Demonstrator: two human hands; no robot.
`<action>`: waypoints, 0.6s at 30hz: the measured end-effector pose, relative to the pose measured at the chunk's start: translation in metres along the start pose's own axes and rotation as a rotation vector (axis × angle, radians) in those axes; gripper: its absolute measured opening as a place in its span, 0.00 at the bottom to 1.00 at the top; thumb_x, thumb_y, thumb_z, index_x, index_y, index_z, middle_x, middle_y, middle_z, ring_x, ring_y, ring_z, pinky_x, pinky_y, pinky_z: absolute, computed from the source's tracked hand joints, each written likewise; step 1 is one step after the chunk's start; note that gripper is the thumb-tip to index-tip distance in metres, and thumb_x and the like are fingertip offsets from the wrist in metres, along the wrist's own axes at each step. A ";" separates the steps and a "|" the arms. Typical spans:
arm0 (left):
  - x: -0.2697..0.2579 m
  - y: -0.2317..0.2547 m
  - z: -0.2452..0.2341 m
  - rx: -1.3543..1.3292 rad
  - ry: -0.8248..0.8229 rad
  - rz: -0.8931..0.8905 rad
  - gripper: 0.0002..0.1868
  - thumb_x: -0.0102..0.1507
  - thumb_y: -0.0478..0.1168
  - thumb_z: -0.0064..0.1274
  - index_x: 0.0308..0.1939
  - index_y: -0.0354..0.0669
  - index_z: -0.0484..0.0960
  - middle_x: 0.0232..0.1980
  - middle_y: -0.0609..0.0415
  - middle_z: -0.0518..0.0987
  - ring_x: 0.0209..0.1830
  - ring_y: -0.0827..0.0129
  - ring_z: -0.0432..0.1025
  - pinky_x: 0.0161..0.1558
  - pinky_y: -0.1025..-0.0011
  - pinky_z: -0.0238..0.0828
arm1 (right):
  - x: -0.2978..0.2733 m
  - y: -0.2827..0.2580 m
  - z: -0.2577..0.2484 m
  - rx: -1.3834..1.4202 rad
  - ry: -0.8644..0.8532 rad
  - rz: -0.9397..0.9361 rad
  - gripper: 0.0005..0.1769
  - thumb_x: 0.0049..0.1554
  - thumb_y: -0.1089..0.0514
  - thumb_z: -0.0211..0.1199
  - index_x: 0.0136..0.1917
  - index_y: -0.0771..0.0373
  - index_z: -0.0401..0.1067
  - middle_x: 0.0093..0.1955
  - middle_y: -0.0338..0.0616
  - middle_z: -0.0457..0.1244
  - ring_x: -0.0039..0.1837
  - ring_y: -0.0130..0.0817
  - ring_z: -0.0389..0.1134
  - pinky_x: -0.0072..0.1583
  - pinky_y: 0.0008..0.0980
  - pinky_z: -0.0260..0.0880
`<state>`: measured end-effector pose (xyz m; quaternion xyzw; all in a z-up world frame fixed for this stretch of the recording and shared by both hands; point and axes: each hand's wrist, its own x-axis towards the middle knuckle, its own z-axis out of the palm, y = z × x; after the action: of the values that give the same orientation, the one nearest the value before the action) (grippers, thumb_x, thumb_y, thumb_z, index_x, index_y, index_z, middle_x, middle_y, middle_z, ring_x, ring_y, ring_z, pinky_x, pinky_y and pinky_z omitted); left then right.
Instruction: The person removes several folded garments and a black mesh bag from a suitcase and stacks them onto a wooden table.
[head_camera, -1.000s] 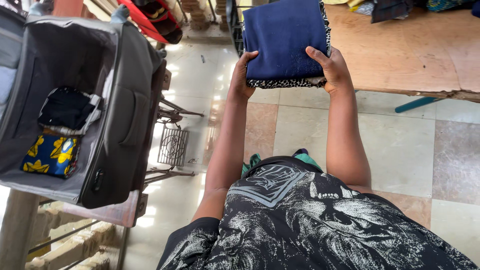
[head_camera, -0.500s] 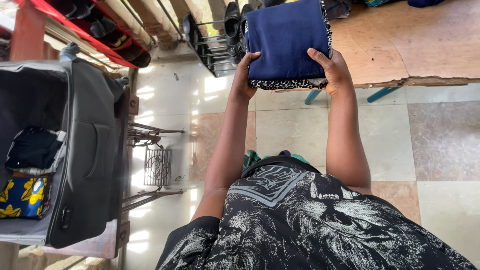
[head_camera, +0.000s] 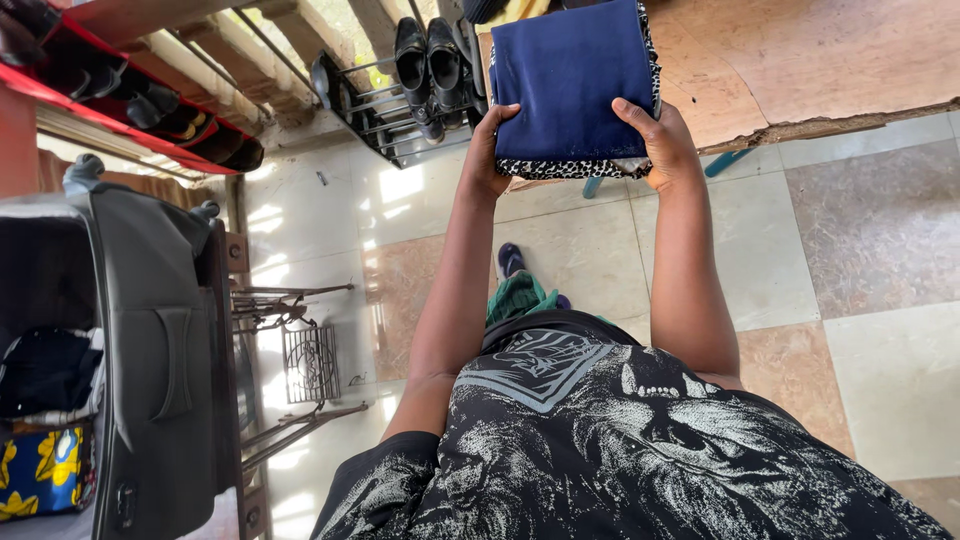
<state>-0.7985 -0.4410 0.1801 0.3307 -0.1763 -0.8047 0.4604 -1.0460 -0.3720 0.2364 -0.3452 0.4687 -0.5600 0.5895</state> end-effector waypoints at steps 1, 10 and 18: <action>0.005 -0.001 0.002 0.001 -0.007 -0.008 0.22 0.60 0.43 0.54 0.53 0.30 0.76 0.44 0.45 0.81 0.37 0.63 0.79 0.40 0.67 0.79 | 0.002 -0.001 -0.003 -0.007 0.008 -0.002 0.29 0.54 0.49 0.74 0.63 0.66 0.73 0.60 0.43 0.69 0.61 0.31 0.70 0.63 0.31 0.71; 0.066 -0.009 0.012 0.000 -0.053 -0.064 0.23 0.60 0.44 0.55 0.54 0.32 0.75 0.44 0.46 0.81 0.39 0.63 0.79 0.42 0.67 0.79 | 0.041 0.000 -0.032 0.006 0.056 0.001 0.28 0.54 0.49 0.74 0.62 0.66 0.73 0.60 0.42 0.69 0.60 0.30 0.70 0.62 0.30 0.71; 0.133 0.018 0.023 0.041 -0.028 -0.020 0.27 0.59 0.44 0.55 0.58 0.33 0.73 0.47 0.43 0.80 0.41 0.62 0.79 0.43 0.66 0.79 | 0.110 -0.014 -0.037 0.017 0.068 0.012 0.27 0.55 0.50 0.74 0.62 0.66 0.72 0.58 0.43 0.69 0.58 0.30 0.71 0.61 0.31 0.72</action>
<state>-0.8507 -0.5648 0.1581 0.3304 -0.1959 -0.8101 0.4431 -1.0930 -0.4780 0.2195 -0.3183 0.4859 -0.5717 0.5794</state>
